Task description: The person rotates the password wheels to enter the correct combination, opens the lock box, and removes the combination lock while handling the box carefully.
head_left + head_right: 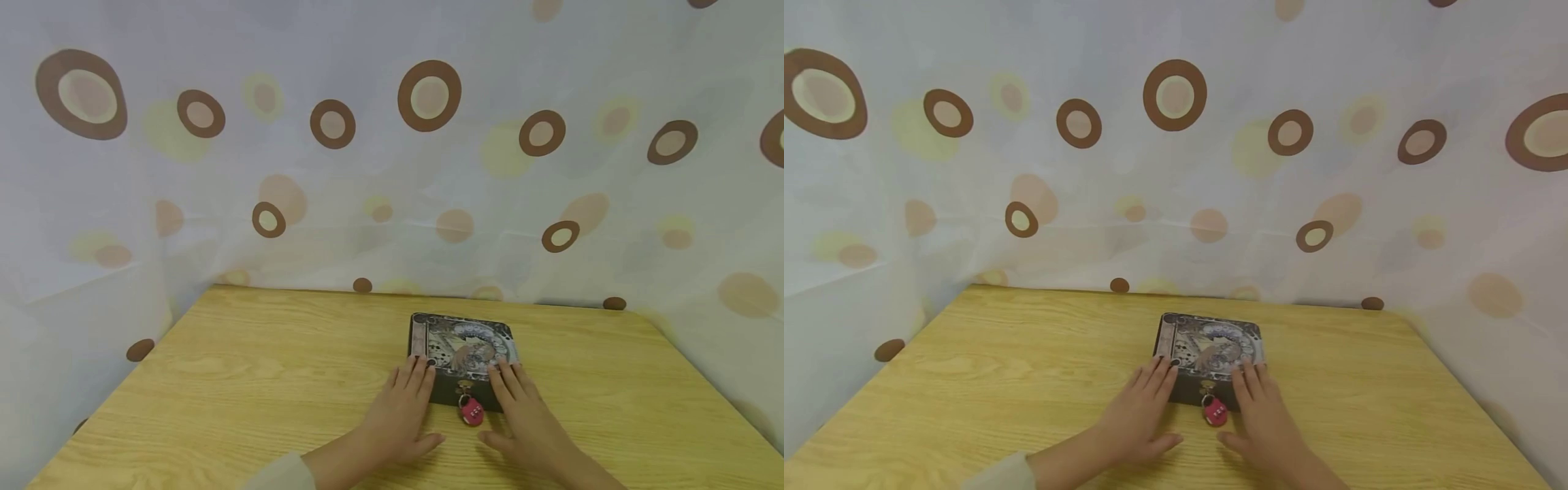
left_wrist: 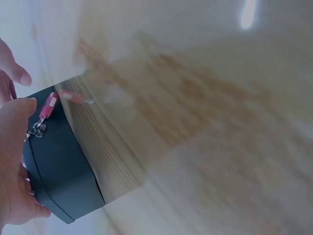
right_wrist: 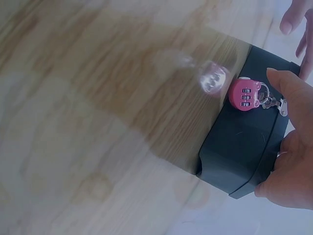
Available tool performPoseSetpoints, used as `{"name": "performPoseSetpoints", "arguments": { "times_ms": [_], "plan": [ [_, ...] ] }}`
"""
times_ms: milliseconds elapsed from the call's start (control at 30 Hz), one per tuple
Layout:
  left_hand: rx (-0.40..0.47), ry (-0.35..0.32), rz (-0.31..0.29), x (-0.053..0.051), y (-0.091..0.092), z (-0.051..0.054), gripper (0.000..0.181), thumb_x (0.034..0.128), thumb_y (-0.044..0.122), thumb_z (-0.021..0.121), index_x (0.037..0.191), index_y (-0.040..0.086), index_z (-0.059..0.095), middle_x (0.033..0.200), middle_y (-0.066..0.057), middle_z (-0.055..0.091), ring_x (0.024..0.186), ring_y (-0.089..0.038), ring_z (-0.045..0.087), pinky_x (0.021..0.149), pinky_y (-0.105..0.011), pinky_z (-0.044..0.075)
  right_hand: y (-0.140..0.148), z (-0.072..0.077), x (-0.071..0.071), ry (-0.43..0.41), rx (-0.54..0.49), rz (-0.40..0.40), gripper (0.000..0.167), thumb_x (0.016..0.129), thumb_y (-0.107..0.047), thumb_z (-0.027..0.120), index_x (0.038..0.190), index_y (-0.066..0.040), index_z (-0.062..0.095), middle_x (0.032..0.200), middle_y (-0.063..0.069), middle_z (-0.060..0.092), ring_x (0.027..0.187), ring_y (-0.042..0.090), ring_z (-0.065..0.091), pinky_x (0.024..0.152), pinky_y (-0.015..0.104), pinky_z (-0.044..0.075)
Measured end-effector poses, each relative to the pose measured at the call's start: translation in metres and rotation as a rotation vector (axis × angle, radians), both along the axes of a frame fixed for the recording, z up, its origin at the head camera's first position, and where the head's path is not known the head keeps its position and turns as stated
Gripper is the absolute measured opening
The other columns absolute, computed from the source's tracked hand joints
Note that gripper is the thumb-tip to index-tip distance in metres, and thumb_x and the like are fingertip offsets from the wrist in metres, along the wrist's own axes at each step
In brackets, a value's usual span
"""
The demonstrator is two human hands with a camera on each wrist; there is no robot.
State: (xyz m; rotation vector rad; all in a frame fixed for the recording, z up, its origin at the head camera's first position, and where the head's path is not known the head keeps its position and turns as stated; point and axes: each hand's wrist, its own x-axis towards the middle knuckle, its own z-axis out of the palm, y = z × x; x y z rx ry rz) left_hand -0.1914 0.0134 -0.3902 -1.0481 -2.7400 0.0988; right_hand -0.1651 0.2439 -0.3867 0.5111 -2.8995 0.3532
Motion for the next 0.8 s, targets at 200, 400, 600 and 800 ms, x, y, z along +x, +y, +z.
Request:
{"name": "performPoseSetpoints", "arguments": {
  "times_ms": [200, 400, 600, 800],
  "plan": [
    [0.011, -0.004, 0.007, 0.004, -0.006, 0.0, 0.084, 0.0873, 0.062, 0.045, 0.145, 0.004, 0.026, 0.152, -0.016, 0.025, 0.14, -0.03, 0.023, 0.111, -0.044, 0.034, -0.004, -0.001, 0.001, 0.008, -0.019, 0.018, 0.095, 0.072, -0.041, 0.075, 0.141, 0.005, 0.029, 0.148, 0.03, 0.021, 0.134, 0.052, 0.016, 0.104, 0.067, 0.026],
    [0.02, 0.013, 0.021, 0.006, -0.011, -0.003, 0.085, 0.0866, 0.063, 0.045, 0.145, 0.004, 0.026, 0.152, -0.015, 0.025, 0.14, -0.03, 0.024, 0.11, -0.045, 0.035, -0.01, -0.002, 0.001, 0.025, -0.014, 0.037, 0.096, 0.072, -0.042, 0.075, 0.141, 0.006, 0.029, 0.148, 0.029, 0.022, 0.134, 0.052, 0.017, 0.103, 0.066, 0.027],
    [0.014, -0.007, 0.047, 0.009, -0.016, -0.002, 0.085, 0.0863, 0.064, 0.045, 0.145, 0.005, 0.026, 0.152, -0.014, 0.024, 0.141, -0.029, 0.022, 0.111, -0.044, 0.033, -0.015, -0.002, 0.001, 0.026, -0.016, 0.043, 0.096, 0.072, -0.042, 0.075, 0.141, 0.005, 0.029, 0.148, 0.029, 0.022, 0.135, 0.051, 0.017, 0.104, 0.066, 0.026],
    [0.015, -0.021, 0.062, 0.012, -0.02, 0.0, 0.085, 0.086, 0.063, 0.046, 0.145, 0.005, 0.027, 0.152, -0.014, 0.024, 0.141, -0.029, 0.022, 0.111, -0.045, 0.033, -0.02, -0.001, 0.002, 0.022, -0.027, 0.051, 0.095, 0.073, -0.043, 0.074, 0.142, 0.005, 0.028, 0.148, 0.028, 0.023, 0.135, 0.05, 0.017, 0.104, 0.065, 0.027]
  ]
}}
